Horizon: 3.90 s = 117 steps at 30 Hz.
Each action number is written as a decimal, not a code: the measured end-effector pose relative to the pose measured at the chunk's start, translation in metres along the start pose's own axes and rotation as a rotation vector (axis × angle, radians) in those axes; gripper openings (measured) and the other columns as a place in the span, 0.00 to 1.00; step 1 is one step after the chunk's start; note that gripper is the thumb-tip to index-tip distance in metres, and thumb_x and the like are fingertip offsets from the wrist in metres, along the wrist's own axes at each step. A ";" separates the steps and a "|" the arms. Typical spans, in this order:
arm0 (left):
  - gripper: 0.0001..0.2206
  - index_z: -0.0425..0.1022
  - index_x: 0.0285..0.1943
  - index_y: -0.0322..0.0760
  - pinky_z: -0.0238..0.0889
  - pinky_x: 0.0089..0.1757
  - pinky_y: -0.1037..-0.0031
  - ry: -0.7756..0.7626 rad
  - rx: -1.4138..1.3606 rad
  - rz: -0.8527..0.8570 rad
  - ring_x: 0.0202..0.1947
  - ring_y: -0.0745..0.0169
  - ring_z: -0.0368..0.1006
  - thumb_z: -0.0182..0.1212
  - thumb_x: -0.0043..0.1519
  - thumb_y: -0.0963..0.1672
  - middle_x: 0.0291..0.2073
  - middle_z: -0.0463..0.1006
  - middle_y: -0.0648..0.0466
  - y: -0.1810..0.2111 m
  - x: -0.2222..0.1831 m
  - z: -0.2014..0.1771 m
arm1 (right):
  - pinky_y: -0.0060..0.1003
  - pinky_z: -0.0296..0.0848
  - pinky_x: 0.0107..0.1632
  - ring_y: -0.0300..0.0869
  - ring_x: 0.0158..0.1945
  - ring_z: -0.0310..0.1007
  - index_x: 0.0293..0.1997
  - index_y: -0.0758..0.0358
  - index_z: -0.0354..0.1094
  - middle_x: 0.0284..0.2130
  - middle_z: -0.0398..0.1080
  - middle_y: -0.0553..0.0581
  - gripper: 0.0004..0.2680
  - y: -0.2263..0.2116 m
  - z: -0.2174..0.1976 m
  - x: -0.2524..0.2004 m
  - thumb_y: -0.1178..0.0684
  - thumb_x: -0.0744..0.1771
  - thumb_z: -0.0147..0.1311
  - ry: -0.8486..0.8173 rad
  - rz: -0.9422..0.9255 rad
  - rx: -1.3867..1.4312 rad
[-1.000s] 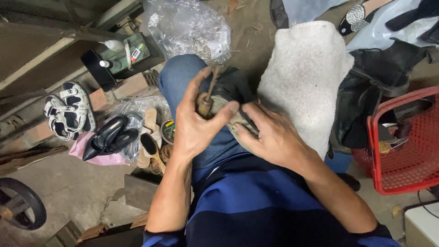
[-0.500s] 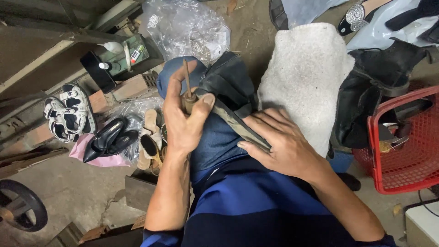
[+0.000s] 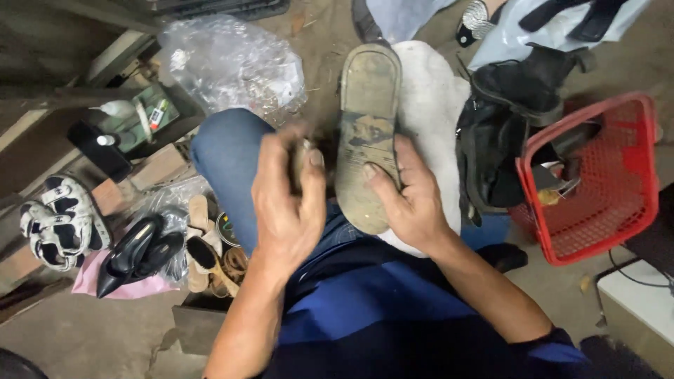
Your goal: Repairing a detached shoe sole by cleaning the surfaces with a brush and tool before reattaching it.
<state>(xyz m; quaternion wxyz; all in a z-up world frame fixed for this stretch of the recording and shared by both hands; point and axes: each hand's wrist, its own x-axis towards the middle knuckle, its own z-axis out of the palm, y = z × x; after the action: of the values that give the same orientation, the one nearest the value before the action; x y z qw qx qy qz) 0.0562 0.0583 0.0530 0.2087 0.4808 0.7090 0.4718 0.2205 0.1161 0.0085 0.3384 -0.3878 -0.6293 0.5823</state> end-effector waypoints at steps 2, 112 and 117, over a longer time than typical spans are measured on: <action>0.12 0.74 0.57 0.33 0.74 0.39 0.59 -0.014 -0.023 0.017 0.34 0.44 0.76 0.52 0.68 0.42 0.36 0.76 0.44 0.004 -0.010 0.010 | 0.47 0.74 0.52 0.43 0.46 0.72 0.58 0.72 0.65 0.41 0.75 0.65 0.10 -0.001 0.001 0.001 0.61 0.70 0.50 -0.004 0.020 0.023; 0.21 0.75 0.60 0.29 0.72 0.34 0.74 0.073 -0.341 -0.305 0.31 0.69 0.72 0.71 0.60 0.43 0.37 0.82 0.46 -0.041 -0.010 -0.027 | 0.49 0.75 0.53 0.44 0.48 0.74 0.68 0.74 0.57 0.44 0.77 0.69 0.20 0.015 -0.011 -0.003 0.63 0.66 0.51 -0.476 0.087 0.233; 0.19 0.72 0.63 0.25 0.63 0.21 0.80 0.044 -0.408 -0.326 0.14 0.70 0.66 0.64 0.65 0.41 0.27 0.78 0.46 -0.051 -0.014 -0.036 | 0.55 0.74 0.53 0.48 0.50 0.75 0.63 0.71 0.62 0.47 0.77 0.69 0.18 0.015 -0.007 -0.002 0.64 0.65 0.51 -0.508 0.077 0.100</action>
<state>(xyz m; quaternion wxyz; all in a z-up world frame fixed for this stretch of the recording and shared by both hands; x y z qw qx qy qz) 0.0108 0.0245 0.0229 0.3593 0.2979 0.6715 0.5755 0.2293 0.1186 -0.0059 0.1661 -0.2356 -0.6493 0.7038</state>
